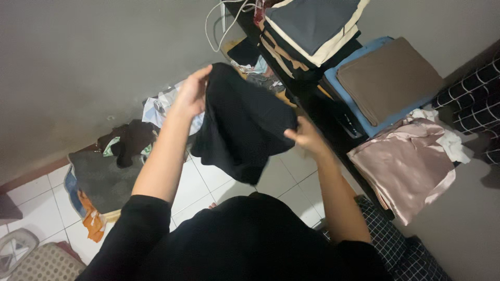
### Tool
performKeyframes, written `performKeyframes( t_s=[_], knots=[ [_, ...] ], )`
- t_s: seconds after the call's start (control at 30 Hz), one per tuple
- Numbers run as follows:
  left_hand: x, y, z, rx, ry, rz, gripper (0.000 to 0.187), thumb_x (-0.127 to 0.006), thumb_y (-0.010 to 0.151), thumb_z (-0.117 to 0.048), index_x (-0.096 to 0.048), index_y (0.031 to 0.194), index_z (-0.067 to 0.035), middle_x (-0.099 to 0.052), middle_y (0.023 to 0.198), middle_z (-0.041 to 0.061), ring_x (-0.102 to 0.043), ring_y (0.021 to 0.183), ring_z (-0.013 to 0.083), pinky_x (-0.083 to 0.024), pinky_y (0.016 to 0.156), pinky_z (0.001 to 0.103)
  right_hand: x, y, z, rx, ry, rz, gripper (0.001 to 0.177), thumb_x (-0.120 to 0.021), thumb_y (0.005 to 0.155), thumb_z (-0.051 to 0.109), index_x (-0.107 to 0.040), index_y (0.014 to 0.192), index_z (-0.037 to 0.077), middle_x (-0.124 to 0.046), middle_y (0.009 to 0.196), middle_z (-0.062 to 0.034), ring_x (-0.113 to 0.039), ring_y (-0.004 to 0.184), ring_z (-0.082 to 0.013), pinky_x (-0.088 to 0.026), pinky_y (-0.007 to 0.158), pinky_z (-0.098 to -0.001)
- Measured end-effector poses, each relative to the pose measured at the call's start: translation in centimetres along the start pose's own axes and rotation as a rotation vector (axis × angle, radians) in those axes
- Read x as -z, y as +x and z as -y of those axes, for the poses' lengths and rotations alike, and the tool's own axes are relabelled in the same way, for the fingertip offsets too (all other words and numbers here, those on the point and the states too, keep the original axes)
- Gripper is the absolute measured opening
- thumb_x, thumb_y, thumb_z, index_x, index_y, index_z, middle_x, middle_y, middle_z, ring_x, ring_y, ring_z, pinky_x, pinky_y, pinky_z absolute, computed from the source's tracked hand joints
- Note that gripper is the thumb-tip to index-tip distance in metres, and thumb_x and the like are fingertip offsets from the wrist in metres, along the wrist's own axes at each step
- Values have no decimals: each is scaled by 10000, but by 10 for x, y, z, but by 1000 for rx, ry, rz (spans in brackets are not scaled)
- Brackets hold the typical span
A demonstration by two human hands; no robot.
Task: The person picks up several garments from a pile on the floor and folds them one by one, placing each finished item onto a stacked shelf.
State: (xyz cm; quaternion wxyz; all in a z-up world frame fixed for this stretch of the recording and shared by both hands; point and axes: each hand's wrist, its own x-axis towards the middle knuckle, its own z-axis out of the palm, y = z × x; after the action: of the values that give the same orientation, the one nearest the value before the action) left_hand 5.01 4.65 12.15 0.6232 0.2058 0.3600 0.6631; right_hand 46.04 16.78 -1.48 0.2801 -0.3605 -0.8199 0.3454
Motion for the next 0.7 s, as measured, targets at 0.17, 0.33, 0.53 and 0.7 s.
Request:
performKeyframes(
  t_s=[0.17, 0.33, 0.53, 0.7],
  knots=[
    [-7, -26, -44, -72, 174, -109, 364, -669, 1017, -321, -606, 1284, -83, -617, 1317, 62, -571, 1221, 192, -442, 1073, 363, 16, 5, 57, -139, 169, -389, 137, -729, 1004, 153, -681, 1060, 37, -676, 917, -57, -584, 759, -95, -477, 674, -264],
    [-10, -60, -74, -178, 291, -6, 577, -699, 944, -399, -561, 1345, -9, -563, 1457, 167, -505, 1349, 306, -391, 1160, 434, 42, 15, 149, 57, 434, -600, 135, -670, 993, 154, -570, 1063, 95, -512, 825, 84, -439, 654, -24, -344, 588, -208],
    [2, -70, -92, -200, 245, -124, 704, -699, 892, -444, -523, 1422, -16, -502, 1555, 128, -459, 1428, 255, -335, 1192, 373, 60, 24, 183, 181, 14, -308, 296, -844, 905, 170, -606, 809, 23, -518, 652, 31, -457, 619, -55, -359, 594, -234],
    [3, -78, -107, -208, 308, -174, 828, -705, 847, -482, -498, 1477, 15, -472, 1598, 189, -410, 1498, 335, -276, 1262, 456, 60, 25, 186, -48, 304, 48, 138, -784, 890, 128, -699, 794, 79, -586, 684, 55, -491, 637, -30, -377, 595, -208]
  ],
)
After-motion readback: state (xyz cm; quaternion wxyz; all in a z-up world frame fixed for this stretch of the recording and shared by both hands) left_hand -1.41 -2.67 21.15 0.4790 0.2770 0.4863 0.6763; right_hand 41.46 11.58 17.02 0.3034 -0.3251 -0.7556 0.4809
